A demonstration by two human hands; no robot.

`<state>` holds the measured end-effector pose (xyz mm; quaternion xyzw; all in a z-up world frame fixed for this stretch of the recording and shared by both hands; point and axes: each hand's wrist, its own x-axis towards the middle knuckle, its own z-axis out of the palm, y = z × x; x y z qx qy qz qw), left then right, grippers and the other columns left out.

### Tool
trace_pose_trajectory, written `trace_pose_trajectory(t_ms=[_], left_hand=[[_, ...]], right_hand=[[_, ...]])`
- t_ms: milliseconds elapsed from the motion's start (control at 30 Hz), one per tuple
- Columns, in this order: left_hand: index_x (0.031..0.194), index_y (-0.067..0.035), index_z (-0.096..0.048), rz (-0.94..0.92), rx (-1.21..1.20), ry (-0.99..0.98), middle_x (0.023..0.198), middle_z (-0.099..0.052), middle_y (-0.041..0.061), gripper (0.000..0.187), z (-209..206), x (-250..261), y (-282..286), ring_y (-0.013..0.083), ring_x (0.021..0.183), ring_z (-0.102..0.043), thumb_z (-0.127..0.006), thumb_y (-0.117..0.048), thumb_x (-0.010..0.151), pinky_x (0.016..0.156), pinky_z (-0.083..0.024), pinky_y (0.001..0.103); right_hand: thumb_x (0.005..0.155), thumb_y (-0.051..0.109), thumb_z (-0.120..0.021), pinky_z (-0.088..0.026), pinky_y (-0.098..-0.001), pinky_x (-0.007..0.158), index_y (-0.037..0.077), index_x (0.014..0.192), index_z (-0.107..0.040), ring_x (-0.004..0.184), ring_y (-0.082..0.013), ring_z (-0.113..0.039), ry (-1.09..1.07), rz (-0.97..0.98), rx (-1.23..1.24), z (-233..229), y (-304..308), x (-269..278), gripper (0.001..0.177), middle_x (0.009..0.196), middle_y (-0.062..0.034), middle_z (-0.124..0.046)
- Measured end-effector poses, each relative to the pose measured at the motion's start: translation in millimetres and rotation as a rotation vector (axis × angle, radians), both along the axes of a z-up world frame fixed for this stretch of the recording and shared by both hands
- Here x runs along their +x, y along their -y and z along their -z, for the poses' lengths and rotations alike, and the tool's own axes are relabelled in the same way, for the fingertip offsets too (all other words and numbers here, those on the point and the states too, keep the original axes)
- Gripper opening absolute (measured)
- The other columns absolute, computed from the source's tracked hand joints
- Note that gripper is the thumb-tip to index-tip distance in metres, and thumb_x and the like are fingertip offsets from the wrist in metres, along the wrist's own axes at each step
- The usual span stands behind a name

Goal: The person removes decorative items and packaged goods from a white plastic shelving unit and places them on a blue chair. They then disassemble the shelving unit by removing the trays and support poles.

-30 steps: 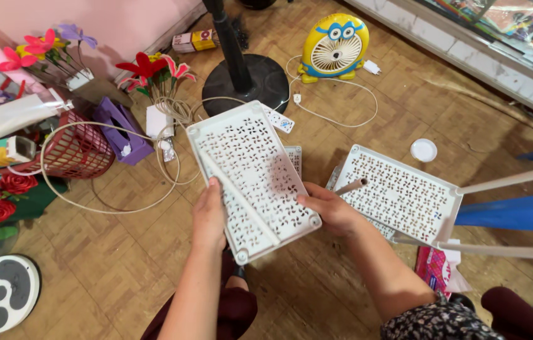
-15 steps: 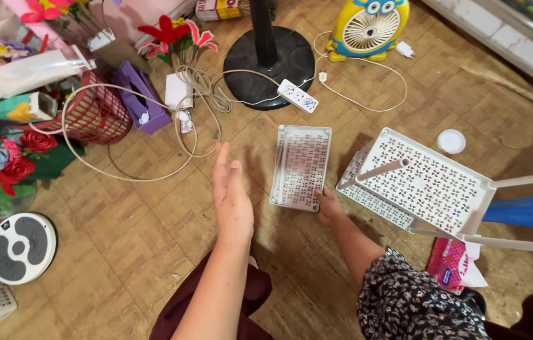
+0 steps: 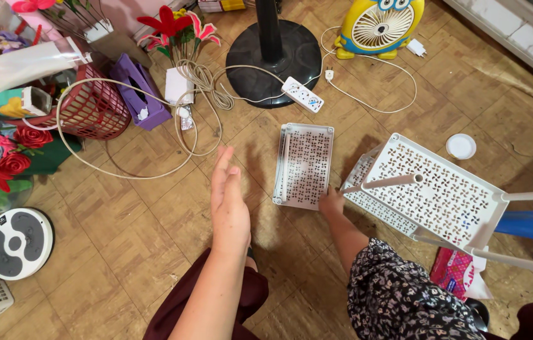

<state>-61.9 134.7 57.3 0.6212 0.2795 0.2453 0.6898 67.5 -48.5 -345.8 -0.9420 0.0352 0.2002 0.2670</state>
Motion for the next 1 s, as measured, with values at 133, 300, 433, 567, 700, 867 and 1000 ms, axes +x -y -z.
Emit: trace_pose_trajectory(t_ms=[133,300,433,567,700,867,1000], left_hand=[[0.149,-0.008,-0.048,0.032,-0.061,-0.061,0.171,-0.026,0.011,0.050,-3,0,0,0.0257,0.159,-0.020,-0.042,-0.029,0.104,0.125,-0.016,0.040],[0.147,-0.008,-0.050,0.047,-0.084,-0.079,0.172,-0.025,0.010,0.048,-6,4,2,0.0253,0.159,-0.017,-0.042,-0.028,0.104,0.125,-0.015,0.040],[0.146,-0.008,-0.050,0.061,-0.150,-0.032,0.173,-0.022,0.010,0.046,-4,5,2,0.0257,0.161,-0.016,-0.043,-0.027,0.105,0.125,-0.014,0.040],[0.145,-0.012,-0.050,0.045,-0.243,-0.086,0.173,-0.021,0.004,0.047,-4,5,2,0.0228,0.160,-0.016,-0.042,-0.028,0.103,0.122,-0.015,0.042],[0.145,-0.011,-0.052,0.073,-0.203,-0.015,0.173,-0.022,0.005,0.045,-1,5,3,0.0245,0.161,-0.015,-0.044,-0.029,0.105,0.125,-0.014,0.045],[0.142,-0.017,-0.054,0.043,-0.223,-0.142,0.173,-0.024,-0.002,0.044,-4,0,1,0.0219,0.160,-0.017,-0.043,-0.032,0.102,0.121,-0.015,0.047],[0.140,-0.018,-0.054,0.050,-0.255,-0.147,0.173,-0.024,-0.005,0.044,-10,1,1,0.0214,0.159,-0.015,-0.043,-0.032,0.100,0.120,-0.014,0.047]], right_hand=[[0.094,0.022,-0.064,-0.053,-0.0452,0.095,0.010,0.127,-0.065,0.112,-0.0364,-0.067,-0.168,0.063,0.141,7,-6,0,0.036,0.121,-0.0202,-0.070],[0.091,0.014,-0.060,-0.059,-0.0455,0.088,0.012,0.128,-0.064,0.099,-0.0338,-0.076,-0.290,0.162,0.242,15,-12,5,0.038,0.113,-0.0161,-0.075],[0.088,0.013,-0.062,-0.055,-0.0457,0.091,0.013,0.123,-0.070,0.103,-0.0358,-0.070,-0.103,0.199,0.222,18,4,-1,0.036,0.111,-0.0188,-0.074],[0.087,0.013,-0.062,-0.054,-0.0474,0.091,0.012,0.119,-0.073,0.103,-0.0399,-0.069,-0.022,0.156,0.186,12,25,5,0.033,0.107,-0.0221,-0.074],[0.089,0.012,-0.057,-0.054,-0.0485,0.090,0.013,0.119,-0.072,0.103,-0.0408,-0.070,-0.016,0.150,0.225,10,28,4,0.033,0.106,-0.0224,-0.074],[0.093,0.014,-0.055,-0.053,-0.0511,0.089,0.011,0.121,-0.064,0.102,-0.0445,-0.068,0.029,0.175,0.216,19,-2,-16,0.029,0.107,-0.0238,-0.072],[0.097,0.016,-0.054,-0.052,-0.0509,0.090,0.007,0.121,-0.057,0.104,-0.0438,-0.067,-0.020,0.243,0.269,22,-24,-25,0.026,0.110,-0.0248,-0.070]])
